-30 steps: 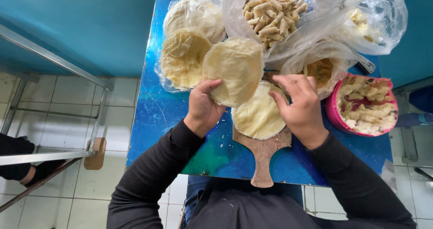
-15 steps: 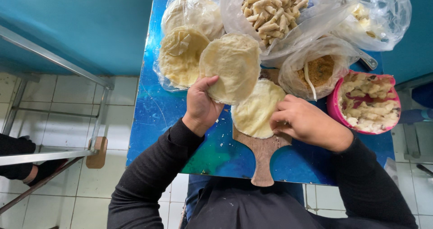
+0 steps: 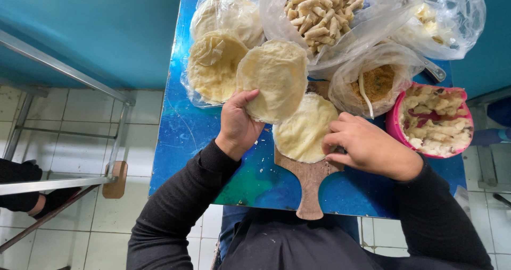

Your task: The person stretches and thins a round piece of dough by hand, pulling its edges outward and rotating it over a wooden paddle on a small blue table. They repeatedly stretch the dough wider, lay it over a dough base on the paddle, and press and shape it to form a flat round crust.

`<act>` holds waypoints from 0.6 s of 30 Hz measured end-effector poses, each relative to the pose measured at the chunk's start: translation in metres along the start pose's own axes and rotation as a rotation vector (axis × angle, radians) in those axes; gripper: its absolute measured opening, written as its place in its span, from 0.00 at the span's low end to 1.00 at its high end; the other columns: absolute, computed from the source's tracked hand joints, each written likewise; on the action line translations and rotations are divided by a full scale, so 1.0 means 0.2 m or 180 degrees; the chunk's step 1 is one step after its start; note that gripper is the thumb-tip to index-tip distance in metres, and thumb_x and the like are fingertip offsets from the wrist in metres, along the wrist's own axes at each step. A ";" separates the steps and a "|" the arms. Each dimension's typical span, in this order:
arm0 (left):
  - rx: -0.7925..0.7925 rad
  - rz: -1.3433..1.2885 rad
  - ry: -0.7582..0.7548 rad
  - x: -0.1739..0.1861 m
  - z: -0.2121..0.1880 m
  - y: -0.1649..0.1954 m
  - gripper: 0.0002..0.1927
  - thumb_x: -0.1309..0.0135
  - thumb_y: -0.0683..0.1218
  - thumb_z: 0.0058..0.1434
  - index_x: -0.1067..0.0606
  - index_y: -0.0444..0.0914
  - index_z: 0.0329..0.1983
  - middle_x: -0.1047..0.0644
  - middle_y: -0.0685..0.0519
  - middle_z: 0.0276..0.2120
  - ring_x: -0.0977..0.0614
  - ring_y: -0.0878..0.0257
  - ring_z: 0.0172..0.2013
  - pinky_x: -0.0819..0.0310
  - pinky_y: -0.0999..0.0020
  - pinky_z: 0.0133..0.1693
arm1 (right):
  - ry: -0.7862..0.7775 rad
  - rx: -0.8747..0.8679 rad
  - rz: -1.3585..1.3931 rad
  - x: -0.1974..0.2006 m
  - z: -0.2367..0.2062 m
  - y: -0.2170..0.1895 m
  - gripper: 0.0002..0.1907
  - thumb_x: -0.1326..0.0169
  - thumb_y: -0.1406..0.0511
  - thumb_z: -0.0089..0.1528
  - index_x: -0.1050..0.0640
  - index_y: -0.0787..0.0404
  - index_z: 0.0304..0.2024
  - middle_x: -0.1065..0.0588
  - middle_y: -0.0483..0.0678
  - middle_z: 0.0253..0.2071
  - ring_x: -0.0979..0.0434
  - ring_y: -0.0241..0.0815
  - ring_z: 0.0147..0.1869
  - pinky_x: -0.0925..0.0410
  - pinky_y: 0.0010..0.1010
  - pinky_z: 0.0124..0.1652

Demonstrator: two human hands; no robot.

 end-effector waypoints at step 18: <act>0.0321 -0.0037 -0.0084 -0.03 -0.01 -0.05 0.26 0.56 0.40 0.72 0.40 0.28 0.72 0.30 0.39 0.65 0.26 0.45 0.64 0.31 0.47 0.66 | 0.0702 0.0108 0.0114 0.07 0.01 -0.03 0.11 0.35 0.60 0.54 0.18 0.58 0.35 0.23 0.47 0.35 0.26 0.51 0.43 0.32 0.39 0.43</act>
Point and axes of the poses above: each hand's wrist, its own z-axis towards the middle knuckle, its own x-axis out of the back of the hand, y = z × x, the point moved 7 cm from there along z, towards the middle knuckle
